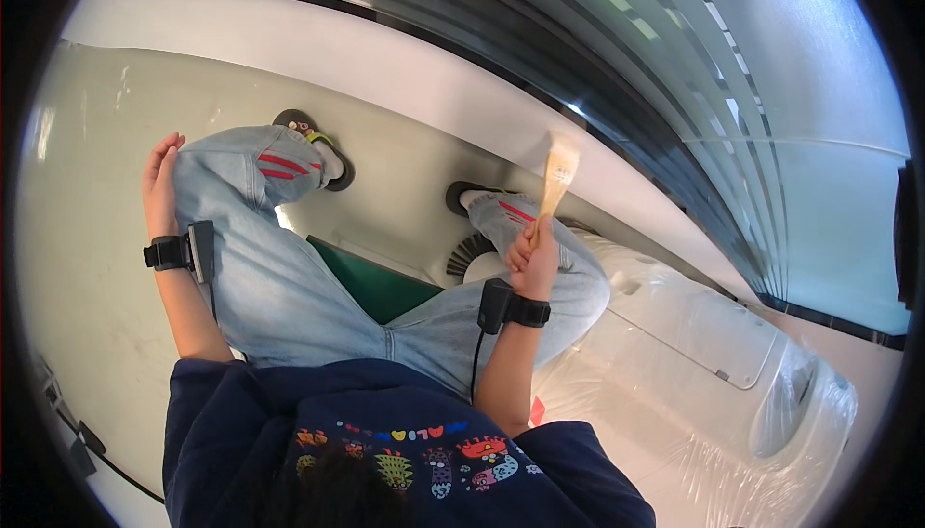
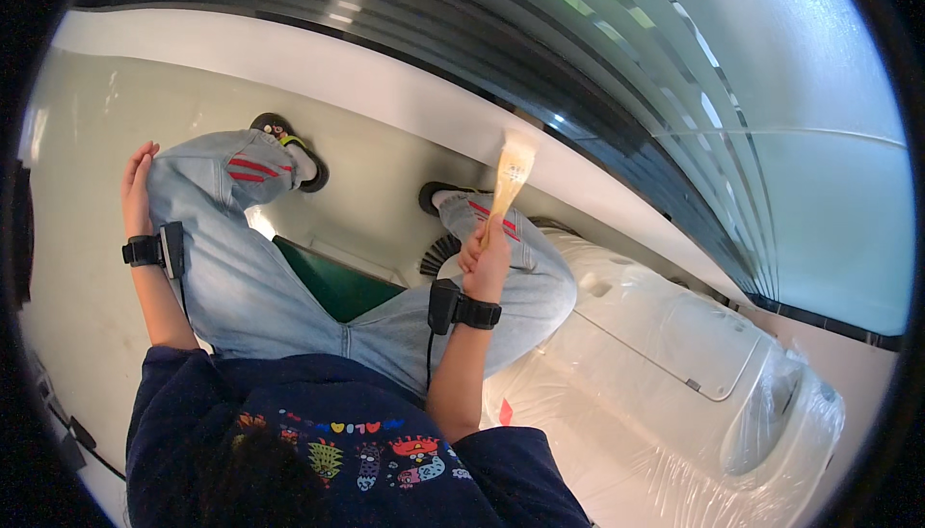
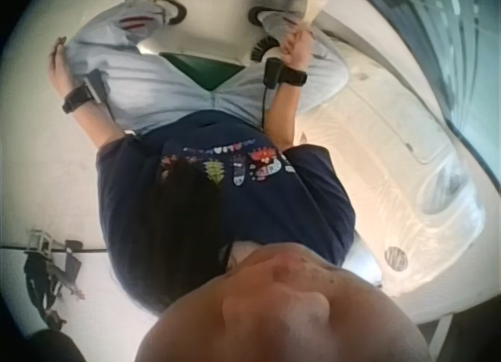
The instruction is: Painting a wall using a brush.
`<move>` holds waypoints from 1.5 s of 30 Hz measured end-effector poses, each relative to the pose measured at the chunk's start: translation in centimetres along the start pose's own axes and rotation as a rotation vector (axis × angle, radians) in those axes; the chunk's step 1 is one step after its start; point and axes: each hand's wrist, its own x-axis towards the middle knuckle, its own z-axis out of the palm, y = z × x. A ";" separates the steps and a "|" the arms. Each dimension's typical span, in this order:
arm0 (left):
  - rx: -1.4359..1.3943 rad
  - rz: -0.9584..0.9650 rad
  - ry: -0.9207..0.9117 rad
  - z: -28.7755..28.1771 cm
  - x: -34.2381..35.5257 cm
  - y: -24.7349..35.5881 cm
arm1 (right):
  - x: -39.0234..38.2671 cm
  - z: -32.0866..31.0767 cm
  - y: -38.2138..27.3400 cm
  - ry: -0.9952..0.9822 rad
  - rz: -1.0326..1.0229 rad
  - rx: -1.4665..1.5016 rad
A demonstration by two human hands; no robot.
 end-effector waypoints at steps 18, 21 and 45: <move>0.021 -0.014 0.030 0.2 -0.2 0.9 | 7.3 -0.3 6.4 -0.090 0.093 0.040; 0.039 0.009 0.009 0.2 -0.1 0.6 | 9.1 -1.2 8.5 -0.041 0.192 -0.140; 0.043 -0.004 0.012 0.1 0.1 0.1 | 2.3 1.9 2.3 0.038 -0.012 -0.374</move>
